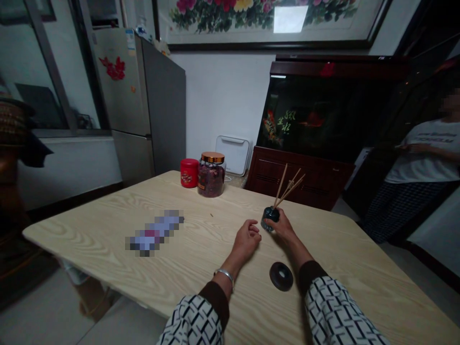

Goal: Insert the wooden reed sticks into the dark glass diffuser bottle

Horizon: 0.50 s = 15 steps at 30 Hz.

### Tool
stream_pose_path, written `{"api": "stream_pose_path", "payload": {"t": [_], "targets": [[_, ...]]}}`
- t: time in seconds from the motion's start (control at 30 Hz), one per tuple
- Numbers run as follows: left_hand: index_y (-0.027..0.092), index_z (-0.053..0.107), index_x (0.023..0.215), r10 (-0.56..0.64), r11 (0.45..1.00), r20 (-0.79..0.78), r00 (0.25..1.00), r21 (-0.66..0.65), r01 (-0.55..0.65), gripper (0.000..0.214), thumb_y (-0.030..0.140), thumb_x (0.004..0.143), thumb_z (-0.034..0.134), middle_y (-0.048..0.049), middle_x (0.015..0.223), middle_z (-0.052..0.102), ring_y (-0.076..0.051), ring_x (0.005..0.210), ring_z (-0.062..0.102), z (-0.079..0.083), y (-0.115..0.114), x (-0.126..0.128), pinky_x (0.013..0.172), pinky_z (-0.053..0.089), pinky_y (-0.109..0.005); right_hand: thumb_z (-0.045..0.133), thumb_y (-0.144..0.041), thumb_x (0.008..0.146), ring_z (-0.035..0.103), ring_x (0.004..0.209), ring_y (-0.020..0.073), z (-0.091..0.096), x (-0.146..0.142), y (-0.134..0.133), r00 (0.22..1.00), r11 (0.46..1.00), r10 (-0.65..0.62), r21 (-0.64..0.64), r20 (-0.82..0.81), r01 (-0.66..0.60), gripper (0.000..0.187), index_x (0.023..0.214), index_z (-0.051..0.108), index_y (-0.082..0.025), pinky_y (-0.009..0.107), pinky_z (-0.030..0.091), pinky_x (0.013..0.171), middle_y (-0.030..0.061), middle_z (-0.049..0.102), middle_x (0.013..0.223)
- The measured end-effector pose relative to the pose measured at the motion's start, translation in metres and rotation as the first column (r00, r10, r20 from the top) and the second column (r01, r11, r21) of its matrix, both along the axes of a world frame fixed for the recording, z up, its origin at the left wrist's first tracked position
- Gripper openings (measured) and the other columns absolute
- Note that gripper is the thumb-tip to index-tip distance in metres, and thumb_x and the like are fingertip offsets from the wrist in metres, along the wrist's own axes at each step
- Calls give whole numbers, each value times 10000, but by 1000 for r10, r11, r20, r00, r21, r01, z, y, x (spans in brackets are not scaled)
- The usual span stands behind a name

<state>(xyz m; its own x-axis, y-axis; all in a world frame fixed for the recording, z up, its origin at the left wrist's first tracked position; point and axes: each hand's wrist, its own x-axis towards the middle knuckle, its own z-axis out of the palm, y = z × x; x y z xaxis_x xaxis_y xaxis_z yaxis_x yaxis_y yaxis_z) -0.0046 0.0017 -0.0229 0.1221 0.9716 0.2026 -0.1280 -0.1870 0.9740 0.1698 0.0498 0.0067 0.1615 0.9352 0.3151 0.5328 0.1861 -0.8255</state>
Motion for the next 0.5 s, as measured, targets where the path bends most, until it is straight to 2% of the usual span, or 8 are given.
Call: {"api": "stream_pose_path", "payload": {"t": [0.1,0.2,0.27,0.37,0.43,0.5], "targets": [[185,478,1270,46,996,-65,997,74,-41,636,135,673,693,-129,1222,561,-216,1100,565,-1,0,0,866,480,-332,737,-419,642,622,973,254,-1,-1,-13,1000,999,14,-47,6,-14,691,1238,475,-188,433,462,919,71,658,1047],[172,389,1382,12,990,-146,989,140,8,830,226,652,780,-171,1372,486,-276,1249,484,1,-3,0,1010,415,-406,742,-444,688,619,1021,250,6,-3,-43,982,980,185,-70,-22,-186,608,1201,511,-212,422,458,948,73,657,1088],[162,361,1417,-25,987,-198,980,152,56,921,274,624,816,-162,1344,521,-285,1211,515,6,-7,0,1016,412,-410,732,-466,718,582,1129,257,14,-8,-61,965,964,257,-60,-52,-260,570,1201,536,-234,409,453,968,81,633,1180],[171,432,1368,-88,983,-233,968,137,122,832,294,636,809,-104,1187,624,-250,1043,599,13,-12,0,914,467,-367,663,-523,779,525,1222,258,26,-26,-75,972,974,223,-19,-69,-224,536,1231,562,-253,403,452,974,77,589,1278],[171,512,1268,-111,981,-244,963,130,146,689,280,649,794,-69,1078,658,-220,941,617,16,-14,-1,829,486,-328,581,-557,834,539,1198,251,33,-41,-74,974,975,218,44,-67,-216,442,1124,631,-226,410,426,1005,80,608,1250],[168,545,1199,-105,981,-253,962,130,141,620,273,643,798,-54,1017,665,-207,893,615,17,-15,-2,790,486,-311,515,-579,873,562,1158,247,45,-54,-70,967,966,232,136,-100,-218,412,920,664,-198,416,391,1037,95,648,1176]]}}
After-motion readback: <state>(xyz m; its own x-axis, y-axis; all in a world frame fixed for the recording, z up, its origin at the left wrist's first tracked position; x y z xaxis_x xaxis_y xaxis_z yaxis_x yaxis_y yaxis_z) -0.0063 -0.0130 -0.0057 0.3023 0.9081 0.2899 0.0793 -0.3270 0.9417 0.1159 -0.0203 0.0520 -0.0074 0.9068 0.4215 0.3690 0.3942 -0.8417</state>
